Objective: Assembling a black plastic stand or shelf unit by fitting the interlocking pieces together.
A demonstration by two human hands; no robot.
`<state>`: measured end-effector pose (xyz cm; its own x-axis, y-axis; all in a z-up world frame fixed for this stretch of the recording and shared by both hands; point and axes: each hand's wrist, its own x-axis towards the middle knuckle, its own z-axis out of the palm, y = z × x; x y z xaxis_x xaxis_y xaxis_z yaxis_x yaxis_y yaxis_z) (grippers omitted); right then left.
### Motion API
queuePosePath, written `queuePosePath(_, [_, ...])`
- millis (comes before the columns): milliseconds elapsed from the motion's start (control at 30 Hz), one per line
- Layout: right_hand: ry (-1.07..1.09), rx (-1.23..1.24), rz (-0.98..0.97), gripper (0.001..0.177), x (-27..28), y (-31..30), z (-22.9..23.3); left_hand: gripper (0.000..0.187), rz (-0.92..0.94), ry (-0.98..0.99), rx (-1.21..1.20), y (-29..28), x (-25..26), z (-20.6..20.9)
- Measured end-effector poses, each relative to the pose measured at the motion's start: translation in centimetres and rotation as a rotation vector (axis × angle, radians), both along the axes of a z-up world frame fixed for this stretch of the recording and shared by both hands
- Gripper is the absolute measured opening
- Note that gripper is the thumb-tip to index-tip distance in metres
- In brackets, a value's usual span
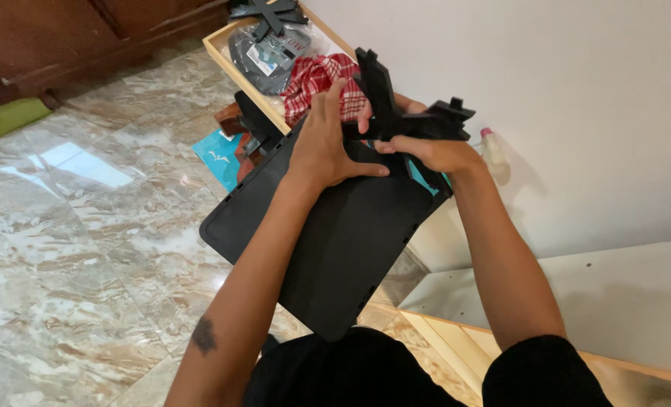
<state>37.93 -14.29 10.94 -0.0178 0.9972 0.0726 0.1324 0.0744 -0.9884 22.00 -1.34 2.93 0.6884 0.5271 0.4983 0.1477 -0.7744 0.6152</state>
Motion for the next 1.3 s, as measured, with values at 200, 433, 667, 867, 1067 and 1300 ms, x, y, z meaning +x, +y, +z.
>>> queuePosePath(200, [0.254,-0.003,-0.036,0.046,0.1,0.7,-0.1,0.151,0.017,-0.027,0.05,0.1,-0.1,-0.1])
queuePosePath(433, [0.016,-0.014,0.119,0.048,0.4,0.5,0.7,0.152,-0.01,-0.033,0.021,-0.1,-0.4,0.1])
queuePosePath(667, [0.172,0.025,0.066,0.05,0.1,0.6,0.3,0.152,-0.008,-0.012,0.029,0.2,-0.5,-0.4])
queuePosePath(867, [0.075,0.136,-0.027,0.037,0.5,0.2,4.4,0.15,-0.02,-0.034,0.079,0.5,0.1,-0.5])
queuePosePath(1067, [-0.189,0.079,-0.228,0.023,3.9,-0.6,8.1,0.147,-0.062,-0.025,0.14,0.7,-0.3,-0.7])
queuePosePath(1300, [-0.531,-0.056,-0.598,0.052,12.2,2.9,-14.7,0.137,-0.06,0.136,0.123,0.3,-0.4,0.1])
